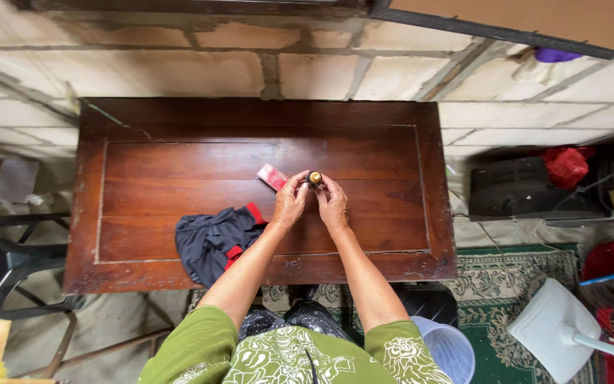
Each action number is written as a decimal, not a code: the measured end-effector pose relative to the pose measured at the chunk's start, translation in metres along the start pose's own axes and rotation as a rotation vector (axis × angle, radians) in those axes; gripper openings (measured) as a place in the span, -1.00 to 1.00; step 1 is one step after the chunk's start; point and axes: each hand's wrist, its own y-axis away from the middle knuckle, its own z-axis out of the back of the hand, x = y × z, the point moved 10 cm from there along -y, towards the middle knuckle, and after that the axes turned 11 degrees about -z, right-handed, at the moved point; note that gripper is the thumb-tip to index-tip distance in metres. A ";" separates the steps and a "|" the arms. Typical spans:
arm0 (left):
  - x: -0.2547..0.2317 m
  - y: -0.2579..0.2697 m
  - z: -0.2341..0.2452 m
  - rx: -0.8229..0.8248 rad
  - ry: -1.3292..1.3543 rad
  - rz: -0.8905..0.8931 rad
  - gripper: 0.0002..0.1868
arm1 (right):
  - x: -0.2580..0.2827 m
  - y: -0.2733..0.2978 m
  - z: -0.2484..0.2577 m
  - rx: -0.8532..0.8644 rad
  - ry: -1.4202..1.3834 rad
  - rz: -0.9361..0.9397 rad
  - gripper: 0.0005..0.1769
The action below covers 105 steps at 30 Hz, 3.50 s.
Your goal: The person sands the surface of a wooden table using a red sanding block. They move the block back and forth across the wood grain, covering different sections of the tabletop. A bottle of liquid and a cloth are visible on the table but are not used during the clip.
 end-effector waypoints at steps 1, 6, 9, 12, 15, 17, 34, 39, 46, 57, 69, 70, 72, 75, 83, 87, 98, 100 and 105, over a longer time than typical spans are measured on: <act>0.001 0.001 0.014 -0.005 -0.006 0.002 -0.64 | 0.007 0.003 -0.012 0.002 -0.005 0.021 -0.56; 0.024 0.008 0.090 -0.119 0.029 -0.001 -0.65 | 0.049 0.021 -0.079 0.059 0.021 0.189 -0.50; 0.041 0.016 0.142 -0.176 0.027 -0.030 -0.66 | 0.069 0.033 -0.128 0.117 0.044 0.258 -0.48; 0.060 0.024 0.193 -0.240 -0.003 -0.009 -0.66 | 0.076 0.039 -0.184 0.198 0.110 0.196 -0.51; 0.082 0.034 0.240 -0.309 0.009 0.057 -0.66 | 0.091 0.051 -0.234 0.257 0.142 0.232 -0.50; 0.095 0.039 0.268 -0.358 0.003 0.073 -0.67 | 0.099 0.056 -0.264 0.288 0.168 0.260 -0.50; 0.154 0.056 0.362 -0.414 -0.072 0.125 -0.56 | 0.113 0.076 -0.374 0.331 0.300 0.404 -0.50; 0.123 0.056 0.369 -0.447 -0.281 0.119 -0.45 | 0.113 0.072 -0.360 0.269 0.308 0.430 -0.45; 0.057 0.041 0.373 -0.522 -0.434 -0.150 -0.46 | 0.107 0.062 -0.313 0.180 0.378 0.370 -0.44; -0.022 0.037 0.319 -0.365 -0.668 -0.370 -0.45 | 0.086 0.062 -0.226 -0.002 0.386 0.369 -0.45; 0.031 0.029 0.195 -0.088 -0.734 -0.257 -0.34 | 0.022 0.032 -0.130 -0.146 0.591 0.263 -0.32; 0.041 0.028 0.184 -0.073 -0.747 -0.227 -0.33 | 0.017 0.029 -0.129 -0.121 0.600 0.257 -0.33; 0.058 0.024 0.164 -0.037 -0.759 -0.173 -0.31 | 0.009 0.023 -0.127 -0.074 0.603 0.264 -0.33; 0.081 0.016 0.136 0.014 -0.758 -0.100 -0.30 | -0.003 0.013 -0.128 0.003 0.579 0.288 -0.35; 0.113 -0.015 0.083 0.059 -0.715 0.120 -0.32 | -0.015 -0.035 -0.101 0.018 0.524 0.267 -0.45; 0.119 -0.030 0.066 0.109 -0.747 0.171 -0.25 | -0.025 -0.072 -0.057 -0.116 0.570 0.185 -0.46; 0.116 -0.046 0.052 0.240 -0.916 0.285 -0.21 | -0.019 -0.118 -0.069 -0.151 0.607 0.130 -0.40; 0.112 -0.046 0.052 0.242 -0.940 0.290 -0.21 | -0.015 -0.118 -0.078 -0.130 0.608 0.176 -0.42; 0.100 -0.049 0.052 0.222 -0.980 0.285 -0.23 | -0.024 -0.136 -0.044 -0.189 0.656 0.107 -0.51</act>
